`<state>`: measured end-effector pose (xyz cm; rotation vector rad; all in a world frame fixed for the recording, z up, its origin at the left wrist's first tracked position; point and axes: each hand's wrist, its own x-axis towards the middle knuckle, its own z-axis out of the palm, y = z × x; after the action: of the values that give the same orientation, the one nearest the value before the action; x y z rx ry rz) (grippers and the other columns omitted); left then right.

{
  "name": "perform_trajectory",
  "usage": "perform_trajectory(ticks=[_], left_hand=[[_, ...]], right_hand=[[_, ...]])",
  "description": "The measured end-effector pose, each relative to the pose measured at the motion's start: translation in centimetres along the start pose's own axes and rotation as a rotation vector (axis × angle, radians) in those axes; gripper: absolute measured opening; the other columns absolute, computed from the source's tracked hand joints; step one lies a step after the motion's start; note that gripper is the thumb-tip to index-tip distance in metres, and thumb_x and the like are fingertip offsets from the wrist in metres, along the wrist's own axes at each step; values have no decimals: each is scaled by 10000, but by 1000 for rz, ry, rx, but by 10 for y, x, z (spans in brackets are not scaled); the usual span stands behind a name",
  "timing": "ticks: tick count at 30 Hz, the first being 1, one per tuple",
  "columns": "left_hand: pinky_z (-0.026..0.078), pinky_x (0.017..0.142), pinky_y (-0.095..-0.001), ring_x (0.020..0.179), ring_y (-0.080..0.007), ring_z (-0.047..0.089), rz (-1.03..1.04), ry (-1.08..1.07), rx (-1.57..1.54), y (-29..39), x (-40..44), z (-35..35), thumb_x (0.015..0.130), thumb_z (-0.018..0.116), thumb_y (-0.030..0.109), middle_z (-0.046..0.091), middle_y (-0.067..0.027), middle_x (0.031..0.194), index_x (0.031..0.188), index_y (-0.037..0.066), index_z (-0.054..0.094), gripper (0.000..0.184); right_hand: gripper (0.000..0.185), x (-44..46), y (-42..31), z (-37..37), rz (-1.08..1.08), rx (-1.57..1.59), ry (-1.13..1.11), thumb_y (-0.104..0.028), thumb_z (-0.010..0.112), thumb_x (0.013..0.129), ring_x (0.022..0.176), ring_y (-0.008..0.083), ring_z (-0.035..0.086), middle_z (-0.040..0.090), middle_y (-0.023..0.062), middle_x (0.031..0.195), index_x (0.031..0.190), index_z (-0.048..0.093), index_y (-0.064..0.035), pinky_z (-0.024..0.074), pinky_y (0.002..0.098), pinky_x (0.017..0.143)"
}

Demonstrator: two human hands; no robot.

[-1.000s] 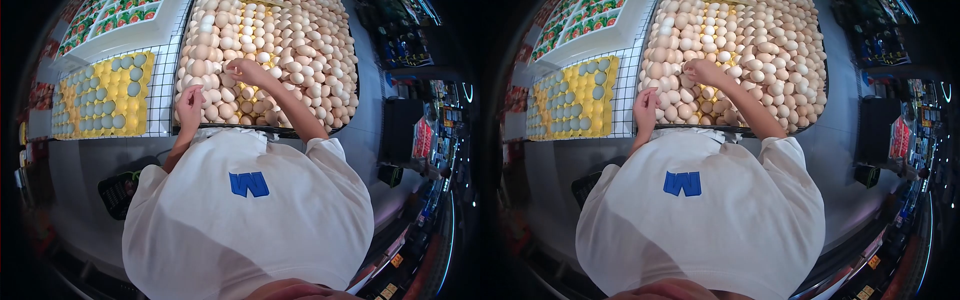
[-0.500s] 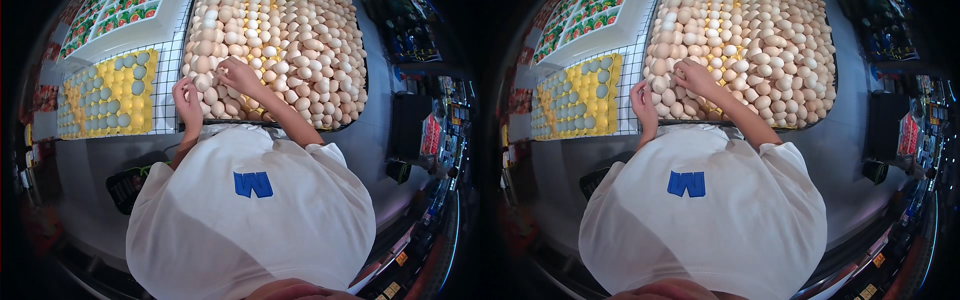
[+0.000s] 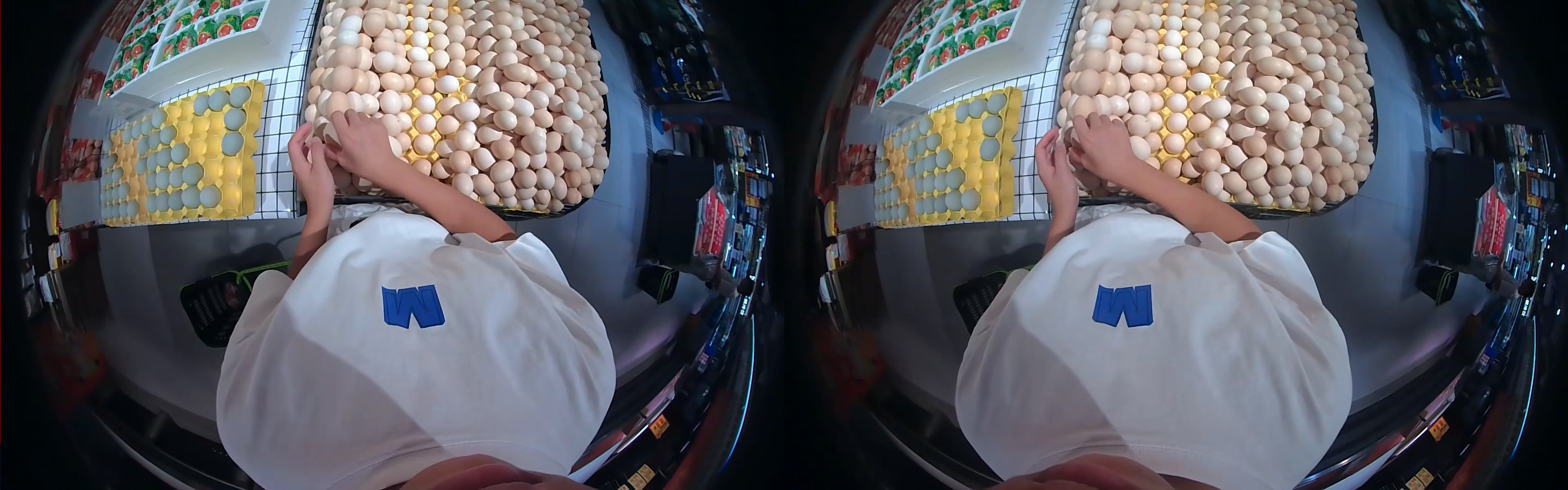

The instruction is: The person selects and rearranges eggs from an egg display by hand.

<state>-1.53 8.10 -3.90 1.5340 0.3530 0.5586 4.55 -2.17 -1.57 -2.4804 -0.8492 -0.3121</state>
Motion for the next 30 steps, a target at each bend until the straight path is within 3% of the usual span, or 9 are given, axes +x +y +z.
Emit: perform_trajectory(ticks=[3, 8, 10, 14, 16, 20, 21, 24, 30], left_hand=[[420, 954, -318, 1094, -198, 522, -11, -27, 25, -5, 1, -1, 960, 493, 92, 526, -127, 1245, 1251, -23, 492, 313], [411, 934, -320, 1088, -188, 503, -92, -27, 36, -4, 1, 1, 917, 561, 96, 522, -115, 1250, 1231, 7, 507, 332], [402, 946, -327, 1117, -206, 500, -77, -17, 42, -14, 5, 0, 897, 580, 91, 520, -117, 1248, 1228, 19, 509, 346], [391, 970, -353, 1144, -241, 496, -26, -30, 137, -18, 7, 1, 883, 586, 86, 522, -121, 1246, 1220, 27, 517, 349], [388, 976, -363, 1147, -251, 496, -41, -24, 130, -20, 6, 1, 879, 589, 86, 523, -122, 1248, 1217, 28, 520, 350], [412, 956, -339, 1132, -217, 508, -65, -30, 87, -18, 6, 0, 883, 589, 78, 528, -107, 1251, 1220, 32, 524, 347], [421, 946, -326, 1126, -204, 513, -100, -47, 59, -16, 6, 0, 885, 587, 73, 527, -101, 1253, 1223, 33, 524, 346], [433, 928, -307, 1119, -187, 519, -90, -46, 42, -15, 5, -1, 890, 583, 57, 526, -92, 1254, 1232, 37, 522, 348], [435, 929, -314, 1126, -190, 520, -61, -54, 67, -13, 5, 0, 893, 584, 51, 523, -94, 1258, 1245, 39, 512, 359]], right_hand=[[432, -1, 1, -8, 33, 113, 31, -323, 750, 683, 711, 283, 615, 573, 100, 796, 923, 503, -63, 477, 413, 607], [451, 1, 49, -31, 425, 842, -35, -238, 730, 685, 750, 230, 634, 616, 125, 876, 1020, 521, -20, 527, 359, 673], [480, 2, 92, -53, 553, 817, -98, -211, 731, 699, 773, 183, 628, 622, 121, 908, 1097, 528, -37, 530, 318, 699], [442, 2, 187, -87, 447, 504, -126, -137, 718, 761, 808, 144, 599, 569, 53, 928, 1173, 577, -58, 506, 284, 674], [430, 5, 213, -109, 392, 348, -223, -124, 701, 749, 814, 177, 618, 605, 89, 953, 1160, 596, -52, 517, 307, 700], [435, 11, 221, -122, 280, 62, -435, -68, 660, 723, 855, 265, 657, 661, 151, 992, 1156, 619, -70, 529, 374, 757], [440, 13, 219, -124, 425, 97, -547, -56, 635, 717, 888, 310, 661, 675, 172, 986, 1157, 621, -71, 523, 411, 788], [433, 7, 235, -110, 264, -5, -552, -104, 646, 732, 792, 288, 658, 676, 162, 912, 1163, 617, -66, 520, 391, 725], [353, 8, 224, -118, 301, -27, -523, -77, 618, 730, 848, 321, 655, 674, 169, 932, 1081, 651, -68, 518, 423, 746]])
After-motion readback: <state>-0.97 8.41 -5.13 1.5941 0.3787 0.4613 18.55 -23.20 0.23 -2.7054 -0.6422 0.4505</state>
